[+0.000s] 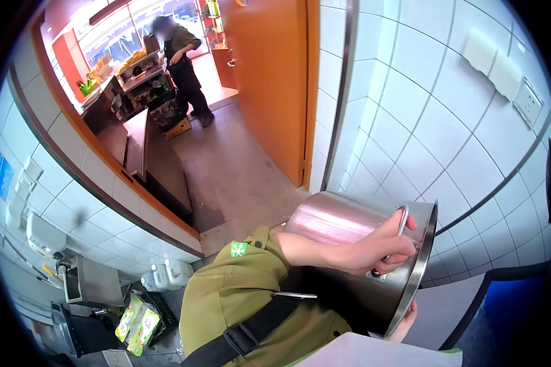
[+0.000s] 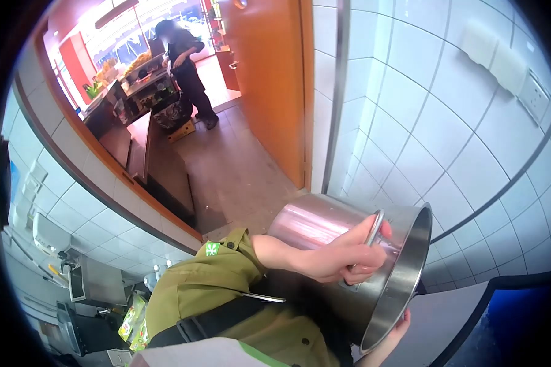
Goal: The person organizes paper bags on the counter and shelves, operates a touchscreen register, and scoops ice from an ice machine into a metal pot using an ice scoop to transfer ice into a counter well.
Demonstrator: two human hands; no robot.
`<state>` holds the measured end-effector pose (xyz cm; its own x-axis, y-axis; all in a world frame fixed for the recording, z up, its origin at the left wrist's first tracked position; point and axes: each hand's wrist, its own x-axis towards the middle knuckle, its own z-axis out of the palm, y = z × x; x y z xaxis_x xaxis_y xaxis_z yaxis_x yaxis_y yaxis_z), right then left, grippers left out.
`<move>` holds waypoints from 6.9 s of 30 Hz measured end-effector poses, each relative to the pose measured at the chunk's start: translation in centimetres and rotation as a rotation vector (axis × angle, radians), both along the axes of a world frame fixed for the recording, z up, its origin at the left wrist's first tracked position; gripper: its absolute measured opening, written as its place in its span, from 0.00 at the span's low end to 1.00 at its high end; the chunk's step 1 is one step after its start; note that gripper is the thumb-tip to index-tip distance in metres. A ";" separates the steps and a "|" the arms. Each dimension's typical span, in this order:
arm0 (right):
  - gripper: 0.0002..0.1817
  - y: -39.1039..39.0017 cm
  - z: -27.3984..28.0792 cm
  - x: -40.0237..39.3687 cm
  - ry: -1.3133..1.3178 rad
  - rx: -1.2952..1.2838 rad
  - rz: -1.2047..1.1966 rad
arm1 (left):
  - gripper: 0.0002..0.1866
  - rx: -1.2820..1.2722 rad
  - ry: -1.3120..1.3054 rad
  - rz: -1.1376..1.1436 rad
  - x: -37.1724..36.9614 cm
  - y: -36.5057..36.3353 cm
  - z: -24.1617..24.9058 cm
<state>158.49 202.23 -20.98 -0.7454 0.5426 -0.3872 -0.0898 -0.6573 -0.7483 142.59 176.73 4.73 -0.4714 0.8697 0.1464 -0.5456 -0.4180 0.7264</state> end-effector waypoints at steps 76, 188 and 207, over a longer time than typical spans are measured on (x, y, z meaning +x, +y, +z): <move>0.13 1.9 -4.9 19.5 -1.411 0.639 -0.740 | 0.18 0.349 -0.160 -0.374 -12.9 10.5 -1.9; 0.22 7.5 15.7 6.0 -1.413 1.650 -0.005 | 0.08 0.030 -0.107 -0.231 -14.8 11.1 -1.3; 0.16 9.9 -2.9 10.9 -1.281 0.474 -0.271 | 0.12 0.302 -0.269 -0.279 -15.8 12.2 -1.5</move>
<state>169.38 212.09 -23.89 0.1329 0.8815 -0.4530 0.7372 -0.3934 -0.5493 126.79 188.98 3.20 -0.2823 0.9057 0.3164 -0.8183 -0.3994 0.4132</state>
